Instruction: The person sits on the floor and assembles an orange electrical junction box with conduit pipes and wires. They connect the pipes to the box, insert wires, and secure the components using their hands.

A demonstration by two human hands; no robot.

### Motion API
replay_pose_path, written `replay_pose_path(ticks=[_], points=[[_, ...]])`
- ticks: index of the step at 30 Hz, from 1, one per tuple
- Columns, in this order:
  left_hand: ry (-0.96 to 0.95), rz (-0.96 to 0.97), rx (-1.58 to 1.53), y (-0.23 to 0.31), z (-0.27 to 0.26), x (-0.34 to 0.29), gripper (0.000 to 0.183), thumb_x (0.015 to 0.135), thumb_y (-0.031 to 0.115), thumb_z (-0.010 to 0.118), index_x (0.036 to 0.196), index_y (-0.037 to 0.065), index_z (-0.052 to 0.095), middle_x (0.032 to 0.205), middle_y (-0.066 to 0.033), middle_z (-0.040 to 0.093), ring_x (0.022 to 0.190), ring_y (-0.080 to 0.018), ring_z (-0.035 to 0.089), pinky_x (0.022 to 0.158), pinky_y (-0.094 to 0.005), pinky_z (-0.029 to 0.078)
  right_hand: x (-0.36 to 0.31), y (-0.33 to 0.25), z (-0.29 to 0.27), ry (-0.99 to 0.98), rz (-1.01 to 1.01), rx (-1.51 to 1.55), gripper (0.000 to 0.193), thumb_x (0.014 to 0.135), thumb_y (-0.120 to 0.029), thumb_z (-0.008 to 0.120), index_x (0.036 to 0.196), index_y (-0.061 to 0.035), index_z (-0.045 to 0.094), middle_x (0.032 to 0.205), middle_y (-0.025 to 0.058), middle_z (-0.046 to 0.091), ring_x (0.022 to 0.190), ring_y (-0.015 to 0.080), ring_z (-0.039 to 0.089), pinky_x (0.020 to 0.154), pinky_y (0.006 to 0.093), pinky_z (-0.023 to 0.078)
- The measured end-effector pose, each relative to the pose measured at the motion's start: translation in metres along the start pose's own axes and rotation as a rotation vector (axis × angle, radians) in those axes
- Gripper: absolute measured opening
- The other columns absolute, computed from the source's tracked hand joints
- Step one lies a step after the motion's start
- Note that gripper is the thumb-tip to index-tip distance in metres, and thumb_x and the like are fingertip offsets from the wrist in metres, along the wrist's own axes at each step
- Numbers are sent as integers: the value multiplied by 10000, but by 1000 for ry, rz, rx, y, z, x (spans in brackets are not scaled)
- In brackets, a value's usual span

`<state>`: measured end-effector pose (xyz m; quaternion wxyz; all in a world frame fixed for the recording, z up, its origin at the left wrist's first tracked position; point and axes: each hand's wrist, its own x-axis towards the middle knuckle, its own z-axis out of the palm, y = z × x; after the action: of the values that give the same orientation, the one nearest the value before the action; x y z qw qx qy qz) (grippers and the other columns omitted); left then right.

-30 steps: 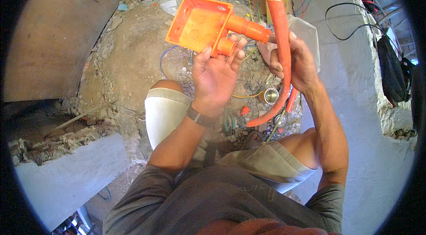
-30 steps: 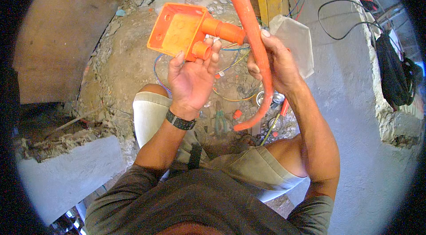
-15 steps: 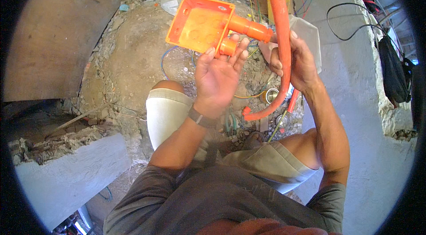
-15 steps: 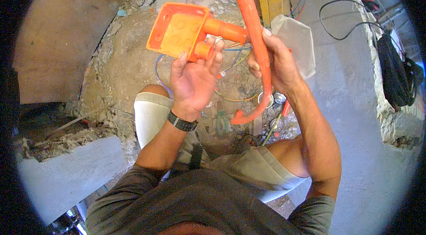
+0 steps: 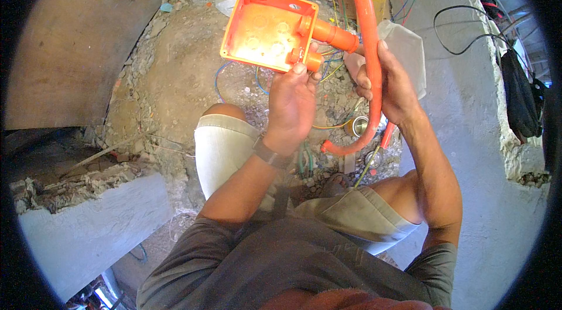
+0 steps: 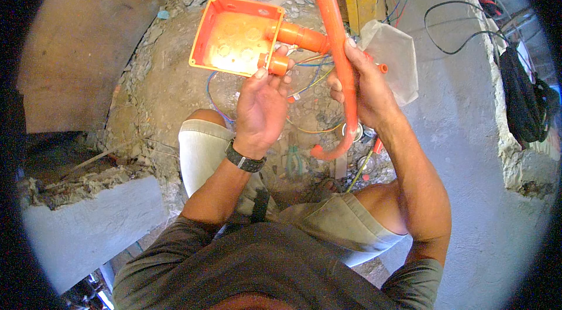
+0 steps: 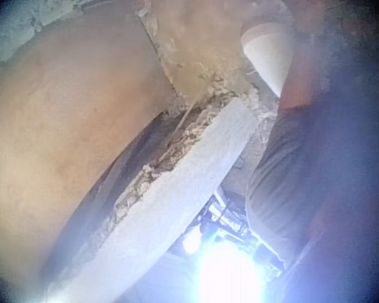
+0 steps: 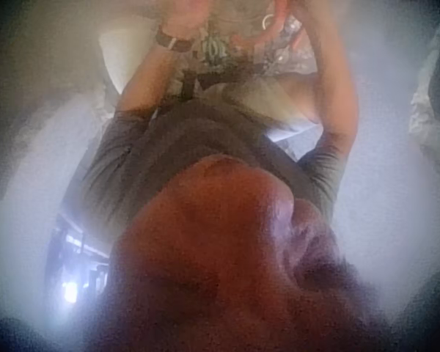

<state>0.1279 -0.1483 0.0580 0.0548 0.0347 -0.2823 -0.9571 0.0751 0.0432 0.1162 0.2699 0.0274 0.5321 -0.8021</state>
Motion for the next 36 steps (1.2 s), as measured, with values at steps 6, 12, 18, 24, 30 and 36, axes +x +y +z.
replay_pose_path(ticks=[6, 12, 18, 24, 30, 36], points=[[-24, 177, 121, -12, 0, 4, 511, 942, 194, 685, 1400, 38, 518, 1331, -84, 613, 1195, -192, 598, 1043, -355, 461, 5, 4, -4, 139, 19, 80, 409, 1058, -501, 542, 1102, -95, 523, 778, 16, 532, 571, 116, 541, 461, 251, 435], [41, 210, 140, -18, -5, 8, 485, 950, 190, 672, 1382, 33, 517, 1323, -100, 607, 1197, -222, 598, 1054, -385, 478, 5, 5, -4, 226, 45, 25, 491, 1056, -500, 548, 1211, -34, 545, 852, 21, 548, 605, 105, 550, 458, 246, 440], [164, -183, -481, 8, -31, 18, 521, 955, 297, 642, 1366, 4, 514, 1310, -168, 607, 1143, -283, 603, 1000, -399, 499, 0, -4, -14, 142, -21, 30, 616, 1062, -547, 496, 1303, 18, 543, 756, 18, 545, 576, 102, 506, 490, 241, 429], [87, -305, -779, 22, -15, 12, 541, 934, 344, 655, 1333, 3, 523, 1246, -154, 598, 1056, -284, 575, 911, -394, 492, -2, -18, -10, 75, -195, 25, 707, 1086, -596, 368, 1336, 47, 524, 685, 9, 498, 541, 98, 432, 513, 236, 377], [72, -290, -736, 27, -4, 5, 544, 935, 395, 651, 1318, 27, 533, 1177, -122, 586, 1020, -268, 554, 878, -389, 480, -4, -10, -10, 20, -231, 24, 605, 1078, -529, 467, 1233, 37, 617, 680, -21, 482, 545, 85, 409, 528, 243, 358], [64, -330, -724, 20, -8, 3, 564, 937, 449, 623, 1308, 31, 543, 1203, -131, 606, 994, -264, 554, 851, -380, 476, -12, -11, -15, -12, -194, -63, 226, 950, -192, 718, 1083, -10, 694, 713, -30, 508, 557, 76, 416, 526, 246, 351]])
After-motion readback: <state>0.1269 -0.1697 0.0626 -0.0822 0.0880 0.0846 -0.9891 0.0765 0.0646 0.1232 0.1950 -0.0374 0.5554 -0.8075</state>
